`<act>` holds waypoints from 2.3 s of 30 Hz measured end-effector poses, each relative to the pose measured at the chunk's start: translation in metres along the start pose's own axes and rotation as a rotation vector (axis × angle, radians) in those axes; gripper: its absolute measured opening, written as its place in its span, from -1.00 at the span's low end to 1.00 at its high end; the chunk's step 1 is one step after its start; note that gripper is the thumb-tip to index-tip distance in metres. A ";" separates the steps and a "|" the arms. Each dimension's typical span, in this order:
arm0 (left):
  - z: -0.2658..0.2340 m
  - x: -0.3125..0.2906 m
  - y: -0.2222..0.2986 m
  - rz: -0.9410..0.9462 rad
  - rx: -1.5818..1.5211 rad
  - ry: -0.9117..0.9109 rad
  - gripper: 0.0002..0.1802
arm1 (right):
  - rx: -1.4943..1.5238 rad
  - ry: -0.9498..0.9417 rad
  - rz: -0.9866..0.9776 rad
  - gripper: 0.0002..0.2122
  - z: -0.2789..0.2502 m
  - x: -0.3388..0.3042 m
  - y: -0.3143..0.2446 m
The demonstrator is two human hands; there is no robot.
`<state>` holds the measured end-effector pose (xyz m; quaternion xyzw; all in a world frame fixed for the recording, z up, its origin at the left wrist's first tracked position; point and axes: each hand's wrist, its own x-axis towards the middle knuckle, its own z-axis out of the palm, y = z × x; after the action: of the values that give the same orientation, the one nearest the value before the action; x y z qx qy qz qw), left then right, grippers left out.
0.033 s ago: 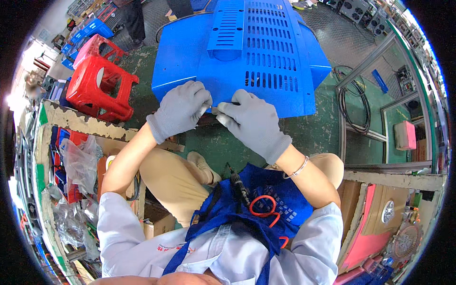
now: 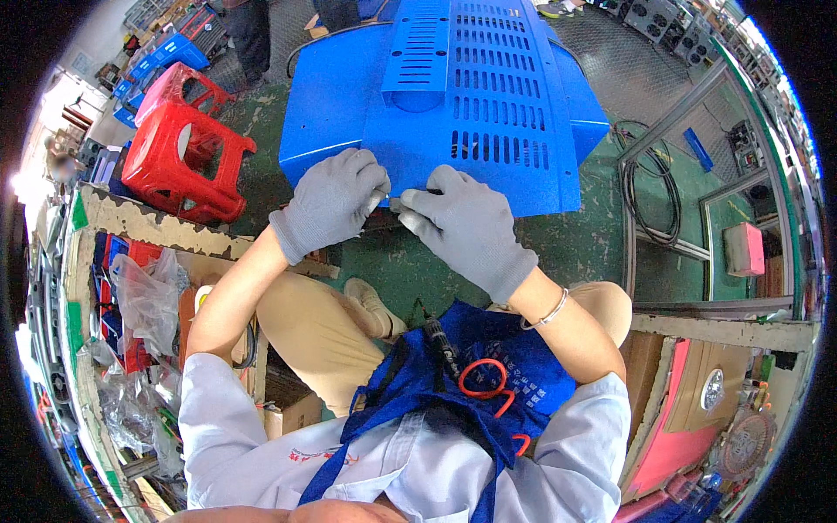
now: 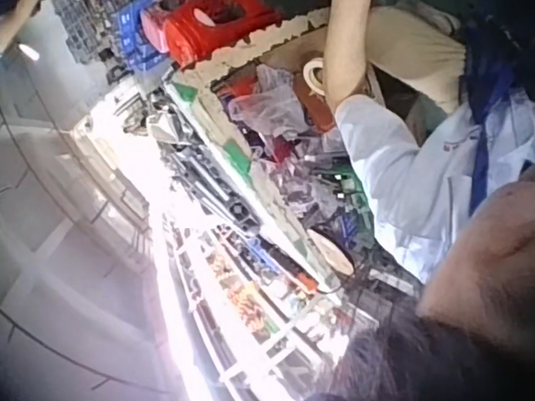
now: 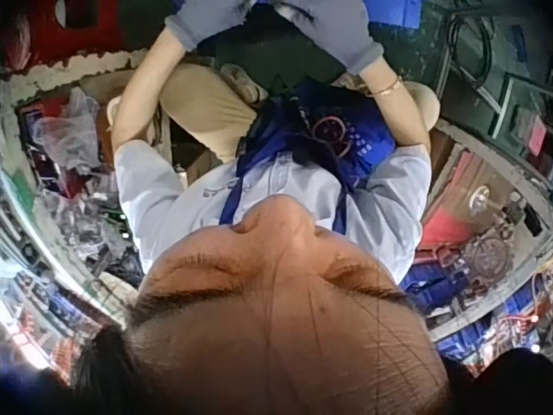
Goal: Assemble and clean a metal equipment casing using a power screwdriver and a scraper.
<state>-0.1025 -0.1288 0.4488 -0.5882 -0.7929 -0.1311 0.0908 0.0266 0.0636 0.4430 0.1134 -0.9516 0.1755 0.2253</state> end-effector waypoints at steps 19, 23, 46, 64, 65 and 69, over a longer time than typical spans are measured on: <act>0.003 -0.006 -0.003 -0.066 -0.004 0.100 -0.78 | 0.036 -0.031 0.049 -0.82 0.008 0.009 -0.003; 0.006 -0.009 -0.007 -0.079 -0.047 0.163 -0.79 | 0.041 -0.025 0.047 -0.83 0.012 0.011 -0.004; 0.005 0.002 -0.020 -0.163 -0.191 0.013 -0.90 | 0.060 0.046 0.039 -0.85 0.018 0.015 -0.005; 0.004 0.002 -0.017 -0.161 -0.206 0.020 -0.89 | 0.048 0.003 0.040 -0.85 0.009 0.011 -0.003; 0.004 0.002 -0.018 -0.154 -0.206 0.035 -0.89 | 0.046 0.015 0.041 -0.85 0.012 0.012 -0.004; 0.006 0.003 -0.019 -0.149 -0.218 0.018 -0.89 | 0.042 0.035 0.048 -0.85 0.010 0.011 -0.004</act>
<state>-0.1214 -0.1295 0.4424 -0.5327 -0.8146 -0.2282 0.0235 0.0141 0.0542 0.4412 0.0920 -0.9462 0.2026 0.2350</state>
